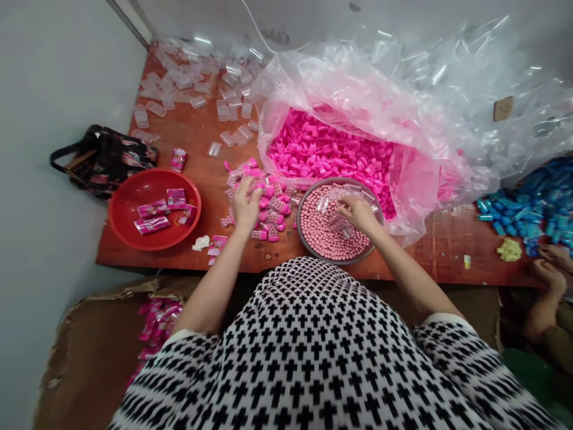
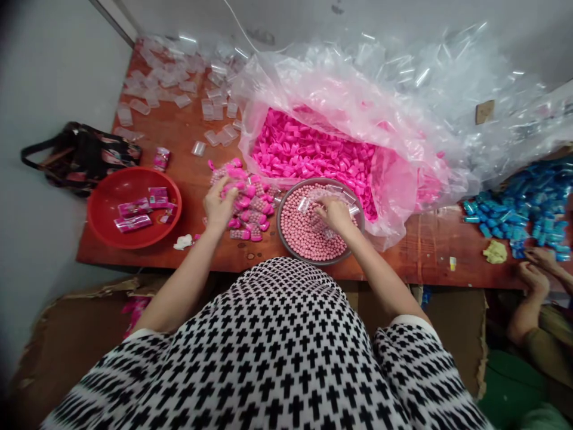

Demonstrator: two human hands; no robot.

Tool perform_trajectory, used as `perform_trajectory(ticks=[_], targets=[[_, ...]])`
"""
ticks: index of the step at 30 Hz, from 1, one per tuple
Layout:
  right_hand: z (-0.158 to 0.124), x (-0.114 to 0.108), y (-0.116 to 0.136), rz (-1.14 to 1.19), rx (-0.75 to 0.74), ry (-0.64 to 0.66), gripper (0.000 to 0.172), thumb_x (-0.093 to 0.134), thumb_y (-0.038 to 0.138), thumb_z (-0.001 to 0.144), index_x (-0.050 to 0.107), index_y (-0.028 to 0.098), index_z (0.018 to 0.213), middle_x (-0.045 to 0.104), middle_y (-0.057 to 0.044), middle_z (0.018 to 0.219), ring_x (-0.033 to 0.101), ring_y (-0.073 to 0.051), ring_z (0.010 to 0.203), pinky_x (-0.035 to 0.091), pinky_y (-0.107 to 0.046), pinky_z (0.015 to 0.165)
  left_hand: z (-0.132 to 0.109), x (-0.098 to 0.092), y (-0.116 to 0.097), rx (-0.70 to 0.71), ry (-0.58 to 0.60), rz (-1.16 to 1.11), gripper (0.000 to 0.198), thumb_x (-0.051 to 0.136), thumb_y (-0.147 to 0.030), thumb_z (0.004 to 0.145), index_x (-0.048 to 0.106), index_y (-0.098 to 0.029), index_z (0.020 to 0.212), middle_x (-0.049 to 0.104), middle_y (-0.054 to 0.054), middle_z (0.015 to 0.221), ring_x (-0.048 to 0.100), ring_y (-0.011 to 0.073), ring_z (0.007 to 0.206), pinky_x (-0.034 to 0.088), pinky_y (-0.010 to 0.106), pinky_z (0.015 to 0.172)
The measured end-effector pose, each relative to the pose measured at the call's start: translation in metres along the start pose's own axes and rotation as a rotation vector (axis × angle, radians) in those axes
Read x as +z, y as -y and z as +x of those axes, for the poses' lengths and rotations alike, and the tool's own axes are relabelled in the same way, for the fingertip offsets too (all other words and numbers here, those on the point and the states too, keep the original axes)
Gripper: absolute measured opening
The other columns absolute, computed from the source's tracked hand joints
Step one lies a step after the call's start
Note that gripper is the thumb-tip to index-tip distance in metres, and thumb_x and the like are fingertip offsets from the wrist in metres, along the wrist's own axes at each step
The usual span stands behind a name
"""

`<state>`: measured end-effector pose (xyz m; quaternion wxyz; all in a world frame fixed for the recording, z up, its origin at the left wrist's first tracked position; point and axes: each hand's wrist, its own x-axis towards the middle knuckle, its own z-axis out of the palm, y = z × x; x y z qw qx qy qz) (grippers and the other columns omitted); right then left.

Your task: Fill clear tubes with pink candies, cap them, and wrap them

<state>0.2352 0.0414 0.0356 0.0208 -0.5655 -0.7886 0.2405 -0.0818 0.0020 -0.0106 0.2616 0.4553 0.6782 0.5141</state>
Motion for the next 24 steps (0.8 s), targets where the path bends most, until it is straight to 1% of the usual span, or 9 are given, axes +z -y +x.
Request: perform_trajectory(ticks=[2,4,6,9,12,16,19,21,24], targets=[[-0.009,0.005,0.002,-0.12,0.086,0.055,0.029,0.054,0.033,0.087,0.064,0.018,0.109,0.067,-0.012,0.108,0.062,-0.026,0.098,0.047,-0.038,0.084,-0.021,0.015,-0.005,0.099,0.075,0.1,0.029,0.062,-0.027,0.081,0.065,-0.018,0.108,0.066,0.007,0.112,0.057,0.0251,0.11,0.041,0.042,0.097],[-0.02,0.008,0.004,-0.191,0.18,0.086,0.03,0.054,0.036,0.086,0.063,0.02,0.11,0.065,-0.012,0.112,0.061,-0.028,0.1,0.047,-0.038,0.082,-0.046,0.039,-0.015,0.171,0.241,0.121,0.025,0.055,-0.025,0.086,0.064,-0.018,0.108,0.067,0.008,0.11,0.06,0.0214,0.102,0.047,0.038,0.091],[-0.03,0.012,0.004,-0.206,0.271,0.106,0.031,0.055,0.038,0.085,0.062,0.022,0.111,0.065,-0.011,0.113,0.062,-0.028,0.1,0.047,-0.038,0.08,-0.069,0.066,-0.027,0.23,0.421,0.139,0.022,0.05,-0.024,0.088,0.065,-0.018,0.104,0.068,0.007,0.104,0.062,0.0187,0.097,0.048,0.035,0.089],[-0.041,0.025,-0.002,-0.182,0.343,0.089,0.034,0.058,0.036,0.082,0.058,0.021,0.113,0.066,-0.011,0.11,0.063,-0.028,0.097,0.047,-0.04,0.08,-0.091,0.102,-0.039,0.264,0.677,0.22,0.02,0.049,-0.019,0.088,0.065,-0.015,0.099,0.068,0.008,0.1,0.062,0.0177,0.095,0.047,0.031,0.089],[-0.043,0.045,-0.014,-0.057,0.335,0.011,0.029,0.059,0.029,0.081,0.058,0.019,0.108,0.068,-0.011,0.103,0.064,-0.026,0.093,0.048,-0.039,0.081,-0.1,0.129,-0.042,0.228,0.848,0.37,0.019,0.05,-0.016,0.087,0.065,-0.013,0.098,0.066,0.01,0.1,0.061,0.0204,0.096,0.047,0.033,0.088],[-0.038,0.067,-0.027,0.321,0.258,-0.099,0.02,0.057,0.024,0.078,0.058,0.018,0.097,0.068,-0.004,0.085,0.064,-0.019,0.078,0.049,-0.032,0.074,-0.101,0.147,-0.041,0.144,0.94,0.485,0.022,0.053,-0.022,0.086,0.063,-0.017,0.105,0.067,0.01,0.102,0.062,0.022,0.096,0.046,0.033,0.086],[-0.034,0.071,-0.032,0.524,0.168,-0.065,0.017,0.053,0.022,0.078,0.057,0.018,0.093,0.066,-0.001,0.075,0.062,-0.016,0.068,0.05,-0.03,0.068,-0.1,0.15,-0.04,0.13,0.967,0.509,0.025,0.052,-0.028,0.087,0.062,-0.02,0.109,0.067,0.008,0.102,0.062,0.0221,0.095,0.046,0.032,0.085],[-0.034,0.066,-0.035,0.573,0.104,-0.036,0.015,0.053,0.022,0.077,0.058,0.018,0.09,0.065,0.0,0.074,0.061,-0.016,0.068,0.049,-0.029,0.069,-0.102,0.152,-0.04,0.149,0.988,0.527,0.028,0.054,-0.031,0.086,0.062,-0.02,0.11,0.066,0.008,0.106,0.062,0.0225,0.099,0.046,0.032,0.085],[-0.041,0.055,-0.045,0.525,0.118,-0.121,0.014,0.054,0.025,0.077,0.06,0.017,0.087,0.067,-0.003,0.08,0.062,-0.017,0.073,0.049,-0.031,0.074,-0.107,0.156,-0.042,0.163,1.021,0.579,0.03,0.059,-0.034,0.083,0.061,-0.018,0.108,0.063,0.01,0.112,0.06,0.0239,0.103,0.046,0.033,0.086]])
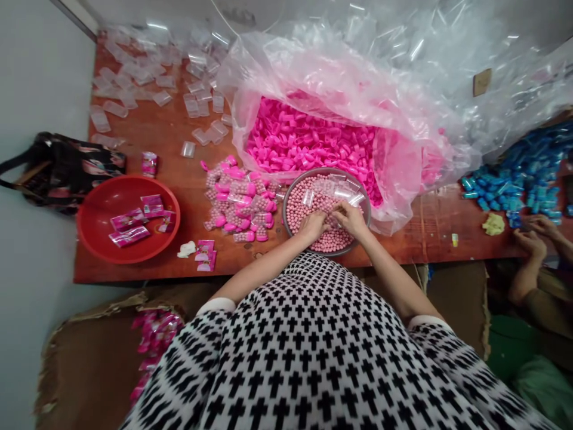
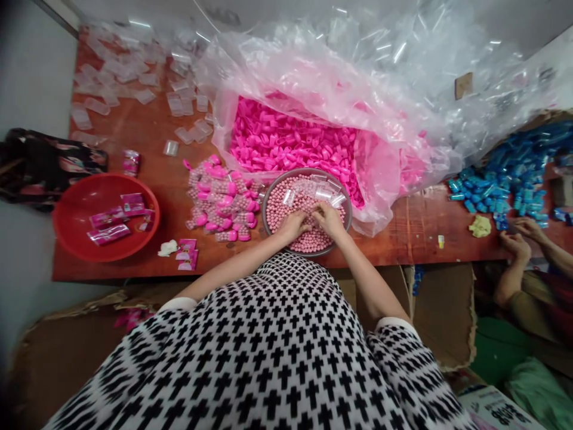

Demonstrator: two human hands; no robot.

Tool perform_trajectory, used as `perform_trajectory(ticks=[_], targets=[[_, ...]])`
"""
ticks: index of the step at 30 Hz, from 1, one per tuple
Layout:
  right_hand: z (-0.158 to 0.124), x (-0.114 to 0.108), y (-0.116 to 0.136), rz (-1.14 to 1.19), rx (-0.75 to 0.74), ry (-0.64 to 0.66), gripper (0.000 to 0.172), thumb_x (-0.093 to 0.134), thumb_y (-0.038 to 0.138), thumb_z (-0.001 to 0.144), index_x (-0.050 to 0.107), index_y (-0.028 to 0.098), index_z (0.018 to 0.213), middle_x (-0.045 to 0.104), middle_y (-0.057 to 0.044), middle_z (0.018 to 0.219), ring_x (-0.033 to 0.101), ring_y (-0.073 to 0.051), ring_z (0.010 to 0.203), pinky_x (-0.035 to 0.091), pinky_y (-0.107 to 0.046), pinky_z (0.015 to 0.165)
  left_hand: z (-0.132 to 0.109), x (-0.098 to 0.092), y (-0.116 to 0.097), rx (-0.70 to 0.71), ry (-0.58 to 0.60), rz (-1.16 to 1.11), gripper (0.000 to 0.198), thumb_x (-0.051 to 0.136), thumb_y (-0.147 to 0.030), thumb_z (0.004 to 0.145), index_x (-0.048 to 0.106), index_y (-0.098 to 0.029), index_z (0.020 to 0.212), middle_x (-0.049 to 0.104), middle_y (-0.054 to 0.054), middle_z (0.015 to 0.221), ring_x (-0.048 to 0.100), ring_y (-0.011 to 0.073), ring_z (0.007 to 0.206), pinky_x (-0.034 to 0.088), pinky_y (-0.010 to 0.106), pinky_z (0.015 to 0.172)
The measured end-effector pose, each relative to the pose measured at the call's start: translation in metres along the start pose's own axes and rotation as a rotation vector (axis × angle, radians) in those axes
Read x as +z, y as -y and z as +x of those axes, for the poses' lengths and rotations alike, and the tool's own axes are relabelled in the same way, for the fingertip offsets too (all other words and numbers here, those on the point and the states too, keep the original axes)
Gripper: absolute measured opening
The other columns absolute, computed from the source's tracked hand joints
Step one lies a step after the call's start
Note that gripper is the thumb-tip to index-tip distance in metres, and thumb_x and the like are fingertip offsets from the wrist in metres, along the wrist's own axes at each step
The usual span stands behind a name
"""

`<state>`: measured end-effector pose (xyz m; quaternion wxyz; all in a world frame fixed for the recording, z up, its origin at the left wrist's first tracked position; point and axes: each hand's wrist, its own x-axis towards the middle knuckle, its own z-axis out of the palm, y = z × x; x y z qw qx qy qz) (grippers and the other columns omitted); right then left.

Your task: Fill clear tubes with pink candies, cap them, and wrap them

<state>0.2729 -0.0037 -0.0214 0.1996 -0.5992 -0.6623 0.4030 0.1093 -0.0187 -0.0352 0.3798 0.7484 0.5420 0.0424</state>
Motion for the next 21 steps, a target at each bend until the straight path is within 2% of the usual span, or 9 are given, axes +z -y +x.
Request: perform_trajectory(ticks=[2,5,9,14,18,21], targets=[[-0.005,-0.01,-0.005,-0.072,0.037,-0.041,0.015,0.056,0.026,0.077,0.062,0.017,0.089,0.068,-0.003,0.082,0.062,-0.017,0.075,0.049,-0.032,0.076,0.001,0.003,-0.005,-0.018,0.006,0.02,0.03,0.061,-0.035,0.082,0.061,-0.018,0.106,0.062,0.012,0.113,0.059,0.0258,0.105,0.046,0.034,0.085],[-0.014,-0.014,-0.013,-0.161,0.09,0.041,0.021,0.062,0.023,0.073,0.063,0.017,0.094,0.069,-0.004,0.085,0.063,-0.017,0.076,0.049,-0.034,0.077,0.004,0.007,-0.007,-0.023,-0.033,-0.014,0.031,0.066,-0.035,0.078,0.062,-0.019,0.104,0.061,0.011,0.113,0.059,0.0268,0.102,0.046,0.035,0.082],[-0.02,-0.007,-0.017,-0.074,0.111,0.064,0.035,0.062,0.016,0.073,0.061,0.015,0.107,0.069,-0.006,0.094,0.064,-0.016,0.081,0.05,-0.034,0.081,0.01,0.011,0.001,0.016,-0.097,-0.163,0.021,0.07,-0.032,0.074,0.063,-0.019,0.089,0.064,0.007,0.098,0.06,0.023,0.09,0.044,0.032,0.076],[-0.019,-0.018,0.003,-0.049,-0.143,0.094,0.033,0.06,0.028,0.082,0.062,0.02,0.114,0.066,-0.007,0.109,0.061,-0.018,0.1,0.047,-0.036,0.09,0.012,0.003,0.012,0.131,-0.067,-0.571,0.014,0.066,-0.028,0.075,0.059,-0.016,0.076,0.06,0.0,0.074,0.055,0.0154,0.073,0.042,0.027,0.07],[-0.012,-0.028,0.029,-0.058,-0.311,0.102,0.023,0.057,0.034,0.086,0.068,0.022,0.101,0.067,-0.007,0.1,0.06,-0.019,0.099,0.046,-0.038,0.091,0.006,-0.018,0.015,0.125,-0.015,-0.961,0.02,0.065,-0.032,0.072,0.058,-0.015,0.08,0.056,-0.003,0.065,0.053,0.0118,0.061,0.041,0.023,0.06],[-0.002,-0.028,0.046,0.05,-0.372,0.114,0.021,0.059,0.039,0.084,0.069,0.021,0.088,0.068,-0.006,0.093,0.062,-0.019,0.093,0.048,-0.036,0.086,-0.006,-0.039,0.018,0.139,-0.047,-1.072,0.028,0.066,-0.037,0.07,0.063,-0.015,0.088,0.063,0.0,0.072,0.058,0.0138,0.065,0.045,0.025,0.063]])
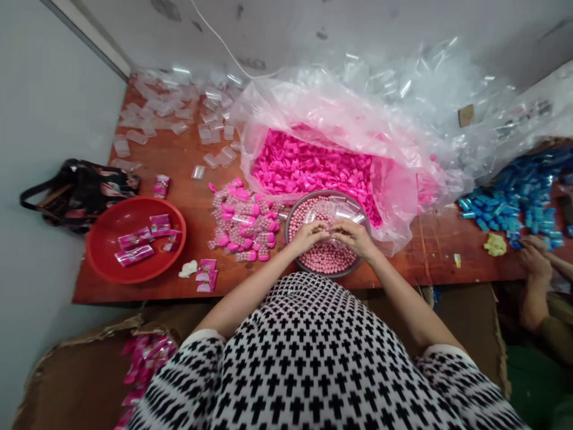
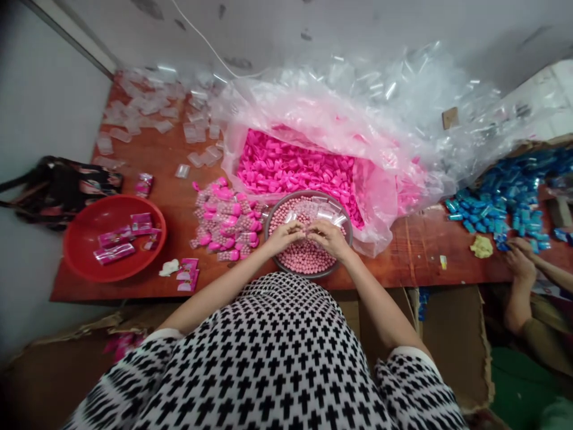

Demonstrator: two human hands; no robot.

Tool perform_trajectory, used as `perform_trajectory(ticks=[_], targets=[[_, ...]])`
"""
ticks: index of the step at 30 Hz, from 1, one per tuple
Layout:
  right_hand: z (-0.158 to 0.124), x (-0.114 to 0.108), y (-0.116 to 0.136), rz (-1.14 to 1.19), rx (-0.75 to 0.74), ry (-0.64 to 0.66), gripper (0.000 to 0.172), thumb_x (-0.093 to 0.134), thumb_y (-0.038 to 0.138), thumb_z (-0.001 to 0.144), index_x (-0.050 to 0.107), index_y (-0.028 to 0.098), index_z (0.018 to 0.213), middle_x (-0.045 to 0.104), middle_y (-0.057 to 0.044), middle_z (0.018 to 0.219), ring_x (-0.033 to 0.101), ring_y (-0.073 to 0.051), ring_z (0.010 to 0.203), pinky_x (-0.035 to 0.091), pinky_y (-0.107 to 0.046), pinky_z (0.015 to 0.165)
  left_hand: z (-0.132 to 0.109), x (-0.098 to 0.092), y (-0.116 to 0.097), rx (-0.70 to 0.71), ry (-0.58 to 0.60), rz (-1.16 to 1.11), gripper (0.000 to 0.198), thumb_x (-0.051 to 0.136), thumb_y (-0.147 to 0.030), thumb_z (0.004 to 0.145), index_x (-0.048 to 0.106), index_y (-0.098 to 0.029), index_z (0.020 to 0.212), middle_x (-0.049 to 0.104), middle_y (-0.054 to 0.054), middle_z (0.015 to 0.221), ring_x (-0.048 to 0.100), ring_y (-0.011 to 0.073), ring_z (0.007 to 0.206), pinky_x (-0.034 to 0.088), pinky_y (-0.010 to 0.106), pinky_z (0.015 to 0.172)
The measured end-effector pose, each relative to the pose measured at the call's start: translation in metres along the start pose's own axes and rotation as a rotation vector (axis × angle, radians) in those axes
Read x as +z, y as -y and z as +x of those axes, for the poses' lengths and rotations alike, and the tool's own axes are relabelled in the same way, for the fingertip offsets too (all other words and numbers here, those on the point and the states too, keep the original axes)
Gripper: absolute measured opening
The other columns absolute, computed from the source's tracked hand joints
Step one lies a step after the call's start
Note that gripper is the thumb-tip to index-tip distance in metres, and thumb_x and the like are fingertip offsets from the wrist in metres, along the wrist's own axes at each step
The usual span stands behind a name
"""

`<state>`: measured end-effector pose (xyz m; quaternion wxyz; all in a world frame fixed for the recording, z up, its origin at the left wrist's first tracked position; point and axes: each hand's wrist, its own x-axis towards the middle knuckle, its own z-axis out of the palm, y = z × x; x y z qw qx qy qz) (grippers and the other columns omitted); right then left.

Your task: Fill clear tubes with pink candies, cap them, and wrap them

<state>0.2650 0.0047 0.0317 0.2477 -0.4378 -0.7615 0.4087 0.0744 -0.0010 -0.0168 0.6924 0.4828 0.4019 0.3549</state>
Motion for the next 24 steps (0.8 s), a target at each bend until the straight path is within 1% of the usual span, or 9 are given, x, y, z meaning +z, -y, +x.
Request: perform_trajectory(ticks=[3,5,7,10,13,16,20,22,24], targets=[[0.026,0.0,0.006,0.125,0.054,0.041,0.024,0.064,0.043,0.079,0.067,0.019,0.081,0.068,-0.004,0.085,0.063,-0.017,0.081,0.05,-0.032,0.077,-0.014,-0.015,-0.016,0.046,-0.117,0.025,0.033,0.067,-0.038,0.07,0.068,-0.015,0.094,0.069,0.004,0.088,0.063,0.0182,0.079,0.05,0.03,0.074],[0.052,0.0,0.007,0.112,0.114,0.004,0.025,0.064,0.043,0.079,0.067,0.018,0.085,0.068,-0.003,0.083,0.062,-0.016,0.074,0.05,-0.03,0.071,-0.023,-0.024,-0.023,0.031,-0.196,-0.015,0.035,0.067,-0.04,0.072,0.068,-0.015,0.096,0.07,0.005,0.089,0.065,0.0189,0.079,0.052,0.033,0.075],[0.085,0.0,0.004,-0.016,0.141,-0.053,0.023,0.06,0.037,0.082,0.068,0.018,0.089,0.068,-0.003,0.081,0.062,-0.016,0.073,0.049,-0.029,0.071,-0.031,-0.034,-0.027,0.017,-0.25,-0.1,0.038,0.068,-0.042,0.071,0.068,-0.015,0.098,0.071,0.005,0.087,0.065,0.0182,0.074,0.055,0.034,0.072],[0.142,0.003,-0.001,-0.304,0.153,-0.047,0.018,0.055,0.026,0.083,0.069,0.018,0.091,0.07,-0.005,0.089,0.063,-0.018,0.084,0.047,-0.031,0.08,-0.037,-0.048,-0.028,0.036,-0.319,-0.174,0.038,0.07,-0.041,0.07,0.068,-0.016,0.099,0.07,0.003,0.082,0.065,0.0163,0.072,0.056,0.032,0.072],[0.194,0.008,-0.008,-0.552,0.189,-0.033,0.025,0.049,0.022,0.086,0.069,0.019,0.1,0.069,-0.008,0.104,0.062,-0.021,0.098,0.045,-0.033,0.087,-0.038,-0.062,-0.024,0.043,-0.373,-0.208,0.04,0.071,-0.042,0.069,0.067,-0.016,0.099,0.07,0.003,0.083,0.065,0.0159,0.074,0.056,0.032,0.073],[0.232,0.013,-0.012,-0.741,0.238,-0.014,0.033,0.04,0.022,0.091,0.068,0.017,0.108,0.066,-0.012,0.11,0.06,-0.024,0.101,0.045,-0.034,0.086,-0.037,-0.074,-0.019,0.035,-0.421,-0.237,0.042,0.071,-0.045,0.068,0.067,-0.017,0.1,0.071,0.005,0.088,0.066,0.017,0.077,0.056,0.033,0.075],[0.254,0.015,-0.016,-0.844,0.25,0.05,0.035,0.038,0.023,0.092,0.067,0.016,0.109,0.065,-0.014,0.109,0.06,-0.026,0.098,0.045,-0.035,0.082,-0.032,-0.087,-0.014,0.024,-0.494,-0.223,0.042,0.072,-0.045,0.066,0.068,-0.018,0.097,0.072,0.004,0.088,0.067,0.0178,0.078,0.056,0.033,0.075],[0.253,0.013,-0.018,-0.828,0.205,0.117,0.033,0.04,0.021,0.09,0.068,0.017,0.108,0.065,-0.013,0.109,0.06,-0.026,0.1,0.044,-0.034,0.084,-0.029,-0.091,-0.013,0.013,-0.511,-0.246,0.042,0.072,-0.045,0.066,0.068,-0.017,0.098,0.072,0.005,0.088,0.067,0.0181,0.079,0.056,0.033,0.076],[0.247,0.01,-0.021,-0.783,0.118,0.233,0.033,0.042,0.016,0.088,0.067,0.017,0.11,0.064,-0.011,0.113,0.057,-0.024,0.104,0.044,-0.032,0.086,-0.025,-0.093,-0.013,0.004,-0.507,-0.273,0.043,0.072,-0.044,0.067,0.067,-0.017,0.1,0.072,0.006,0.091,0.067,0.0186,0.08,0.055,0.034,0.077]])
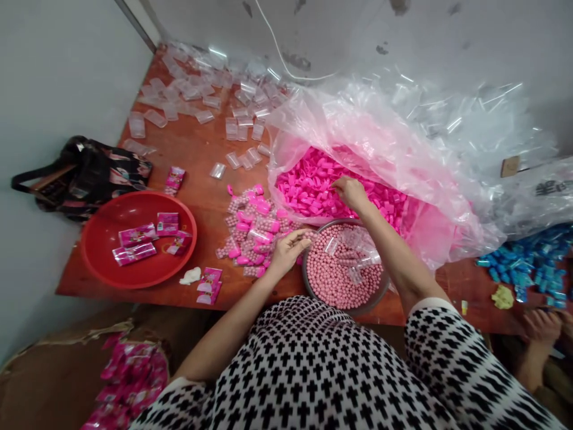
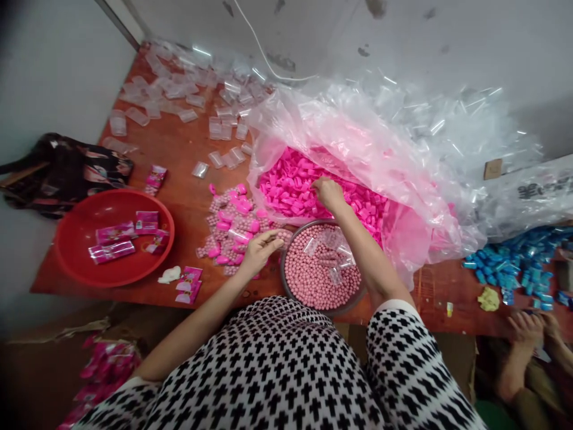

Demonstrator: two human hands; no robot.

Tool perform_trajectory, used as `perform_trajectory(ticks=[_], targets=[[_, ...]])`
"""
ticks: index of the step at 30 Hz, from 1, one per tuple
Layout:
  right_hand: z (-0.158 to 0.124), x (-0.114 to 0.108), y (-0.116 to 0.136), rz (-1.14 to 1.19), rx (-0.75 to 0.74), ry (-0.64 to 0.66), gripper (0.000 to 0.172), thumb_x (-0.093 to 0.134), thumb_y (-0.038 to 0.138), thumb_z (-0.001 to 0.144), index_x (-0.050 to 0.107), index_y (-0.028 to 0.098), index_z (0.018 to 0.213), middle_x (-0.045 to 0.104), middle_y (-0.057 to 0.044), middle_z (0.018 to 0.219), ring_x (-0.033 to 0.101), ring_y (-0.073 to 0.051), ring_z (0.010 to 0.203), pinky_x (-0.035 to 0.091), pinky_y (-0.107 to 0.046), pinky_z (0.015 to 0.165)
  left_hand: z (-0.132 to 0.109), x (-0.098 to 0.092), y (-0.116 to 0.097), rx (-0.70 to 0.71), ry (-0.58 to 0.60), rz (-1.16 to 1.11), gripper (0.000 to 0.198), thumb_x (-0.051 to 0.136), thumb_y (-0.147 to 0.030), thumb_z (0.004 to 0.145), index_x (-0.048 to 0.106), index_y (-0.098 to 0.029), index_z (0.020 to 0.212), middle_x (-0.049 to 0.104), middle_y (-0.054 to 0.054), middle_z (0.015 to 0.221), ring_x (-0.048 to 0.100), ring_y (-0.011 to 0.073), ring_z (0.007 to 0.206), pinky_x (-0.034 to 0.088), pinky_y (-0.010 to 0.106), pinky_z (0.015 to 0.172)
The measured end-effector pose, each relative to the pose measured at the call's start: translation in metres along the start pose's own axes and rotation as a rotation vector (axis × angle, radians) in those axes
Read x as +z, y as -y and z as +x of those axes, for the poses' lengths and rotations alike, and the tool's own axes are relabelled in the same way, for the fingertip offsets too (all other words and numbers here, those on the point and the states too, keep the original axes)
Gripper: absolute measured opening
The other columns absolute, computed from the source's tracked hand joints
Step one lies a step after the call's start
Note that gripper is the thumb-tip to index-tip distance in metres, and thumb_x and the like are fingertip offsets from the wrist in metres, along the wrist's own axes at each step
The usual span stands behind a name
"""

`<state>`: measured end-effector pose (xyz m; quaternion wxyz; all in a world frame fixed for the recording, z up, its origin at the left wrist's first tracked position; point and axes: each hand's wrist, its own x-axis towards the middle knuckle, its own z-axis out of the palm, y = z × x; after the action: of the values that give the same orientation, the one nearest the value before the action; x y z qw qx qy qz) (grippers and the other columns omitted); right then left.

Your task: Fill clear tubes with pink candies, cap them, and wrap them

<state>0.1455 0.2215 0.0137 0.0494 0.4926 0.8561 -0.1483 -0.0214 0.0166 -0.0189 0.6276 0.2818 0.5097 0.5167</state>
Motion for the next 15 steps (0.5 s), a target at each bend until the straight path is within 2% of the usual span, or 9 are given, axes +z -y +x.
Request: perform_trajectory(ticks=[4,7,9,11,13,15], targets=[[-0.011,0.004,-0.011,-0.013,-0.279,0.129,0.039,0.044,0.011,0.085,0.062,0.019,0.118,0.058,-0.009,0.121,0.05,-0.022,0.113,0.041,-0.031,0.091,0.005,0.005,-0.003,-0.003,0.023,0.022,0.04,0.07,-0.042,0.07,0.067,-0.016,0.101,0.072,0.007,0.096,0.067,0.0186,0.083,0.054,0.033,0.08],[-0.012,0.009,-0.016,-0.043,-0.341,0.166,0.03,0.048,0.017,0.085,0.064,0.017,0.11,0.059,-0.01,0.117,0.05,-0.023,0.111,0.038,-0.034,0.094,0.006,0.009,-0.005,-0.004,0.037,0.048,0.038,0.069,-0.041,0.071,0.067,-0.017,0.1,0.072,0.006,0.097,0.067,0.0187,0.087,0.054,0.033,0.081],[-0.011,0.012,-0.018,-0.002,-0.322,0.157,0.023,0.049,0.02,0.085,0.066,0.017,0.101,0.061,-0.01,0.111,0.051,-0.023,0.107,0.038,-0.035,0.094,0.007,0.011,-0.005,-0.011,0.024,0.036,0.038,0.07,-0.041,0.07,0.067,-0.017,0.1,0.072,0.005,0.096,0.067,0.0186,0.086,0.054,0.033,0.081],[-0.013,0.015,-0.019,0.123,-0.235,0.064,0.017,0.051,0.023,0.085,0.064,0.016,0.094,0.063,-0.011,0.104,0.054,-0.022,0.101,0.041,-0.035,0.091,0.009,0.013,-0.005,-0.036,0.007,-0.013,0.039,0.071,-0.042,0.069,0.066,-0.017,0.099,0.072,0.005,0.094,0.067,0.0184,0.083,0.055,0.034,0.079],[-0.02,0.016,-0.016,0.371,-0.083,-0.103,0.017,0.053,0.029,0.084,0.06,0.016,0.092,0.065,-0.008,0.094,0.058,-0.02,0.09,0.045,-0.034,0.084,0.011,0.015,-0.006,-0.057,-0.009,-0.076,0.04,0.072,-0.043,0.068,0.066,-0.017,0.097,0.071,0.005,0.092,0.068,0.0182,0.08,0.056,0.035,0.078],[-0.033,0.016,-0.01,0.719,0.055,-0.243,0.025,0.057,0.039,0.081,0.056,0.019,0.096,0.066,-0.004,0.087,0.06,-0.016,0.076,0.05,-0.032,0.074,0.013,0.019,-0.011,-0.053,-0.023,-0.143,0.041,0.074,-0.044,0.067,0.066,-0.017,0.097,0.071,0.005,0.093,0.068,0.0179,0.081,0.057,0.035,0.077]])
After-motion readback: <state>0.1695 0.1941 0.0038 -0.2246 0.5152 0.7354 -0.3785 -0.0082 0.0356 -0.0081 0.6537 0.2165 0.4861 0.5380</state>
